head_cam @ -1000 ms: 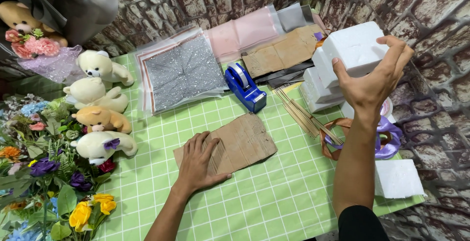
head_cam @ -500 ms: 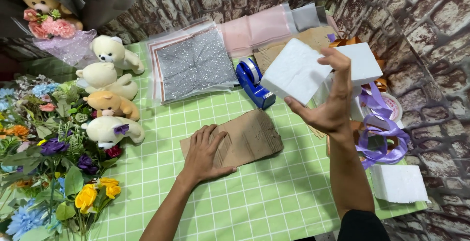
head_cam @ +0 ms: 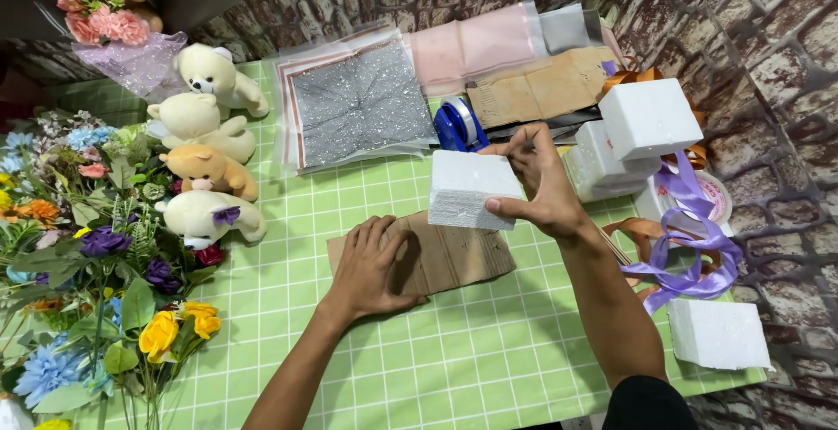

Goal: The person wraps a white rectangular block with a piece of brown paper. They fold the paper around the block and secure it using clear adhesive tape from a blue dispenser. The person smooths the tape and adjusts the paper to ensure the block is fully covered.

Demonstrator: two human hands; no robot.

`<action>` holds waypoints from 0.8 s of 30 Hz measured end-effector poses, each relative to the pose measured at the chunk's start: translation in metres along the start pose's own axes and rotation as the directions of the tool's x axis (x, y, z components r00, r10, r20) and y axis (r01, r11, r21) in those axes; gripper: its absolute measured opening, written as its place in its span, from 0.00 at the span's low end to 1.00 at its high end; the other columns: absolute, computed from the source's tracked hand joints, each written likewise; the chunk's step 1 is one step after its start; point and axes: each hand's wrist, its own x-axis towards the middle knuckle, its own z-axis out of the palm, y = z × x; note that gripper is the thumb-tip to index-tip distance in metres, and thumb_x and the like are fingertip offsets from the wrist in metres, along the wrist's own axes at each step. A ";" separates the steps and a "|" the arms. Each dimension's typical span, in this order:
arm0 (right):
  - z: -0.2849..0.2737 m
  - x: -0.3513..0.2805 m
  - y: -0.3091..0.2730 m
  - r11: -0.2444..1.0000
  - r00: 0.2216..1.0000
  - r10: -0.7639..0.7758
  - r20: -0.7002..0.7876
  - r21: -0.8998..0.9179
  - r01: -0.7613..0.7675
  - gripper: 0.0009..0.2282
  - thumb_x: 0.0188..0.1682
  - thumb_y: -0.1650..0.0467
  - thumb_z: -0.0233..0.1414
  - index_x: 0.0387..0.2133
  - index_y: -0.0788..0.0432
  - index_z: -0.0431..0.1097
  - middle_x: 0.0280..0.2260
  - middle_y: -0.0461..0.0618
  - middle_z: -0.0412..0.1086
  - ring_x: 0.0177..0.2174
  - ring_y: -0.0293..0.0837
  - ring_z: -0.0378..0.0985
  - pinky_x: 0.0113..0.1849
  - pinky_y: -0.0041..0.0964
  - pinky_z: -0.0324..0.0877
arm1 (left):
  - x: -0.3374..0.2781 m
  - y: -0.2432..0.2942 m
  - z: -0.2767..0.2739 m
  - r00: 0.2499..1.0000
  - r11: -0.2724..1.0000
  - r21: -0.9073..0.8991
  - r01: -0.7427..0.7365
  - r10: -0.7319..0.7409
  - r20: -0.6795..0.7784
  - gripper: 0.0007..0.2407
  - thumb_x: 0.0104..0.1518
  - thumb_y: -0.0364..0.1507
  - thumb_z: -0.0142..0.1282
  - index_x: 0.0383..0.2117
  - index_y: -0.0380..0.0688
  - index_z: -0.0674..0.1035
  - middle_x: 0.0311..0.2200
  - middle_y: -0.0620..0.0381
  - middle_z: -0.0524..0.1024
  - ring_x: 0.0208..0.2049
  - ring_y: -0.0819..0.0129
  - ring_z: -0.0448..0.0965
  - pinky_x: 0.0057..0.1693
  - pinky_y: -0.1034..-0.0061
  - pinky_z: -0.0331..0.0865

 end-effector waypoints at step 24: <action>0.037 0.008 -0.014 0.884 0.964 -0.157 0.215 -0.405 0.234 0.45 0.32 0.71 0.73 0.62 0.61 0.51 0.60 0.64 0.58 0.62 0.66 0.60 0.61 0.61 0.57 | 0.041 0.013 -0.014 0.937 0.262 -0.957 -0.125 -0.285 -0.201 0.27 0.45 0.22 0.73 0.53 0.43 0.73 0.46 0.52 0.79 0.50 0.61 0.77 0.55 0.61 0.71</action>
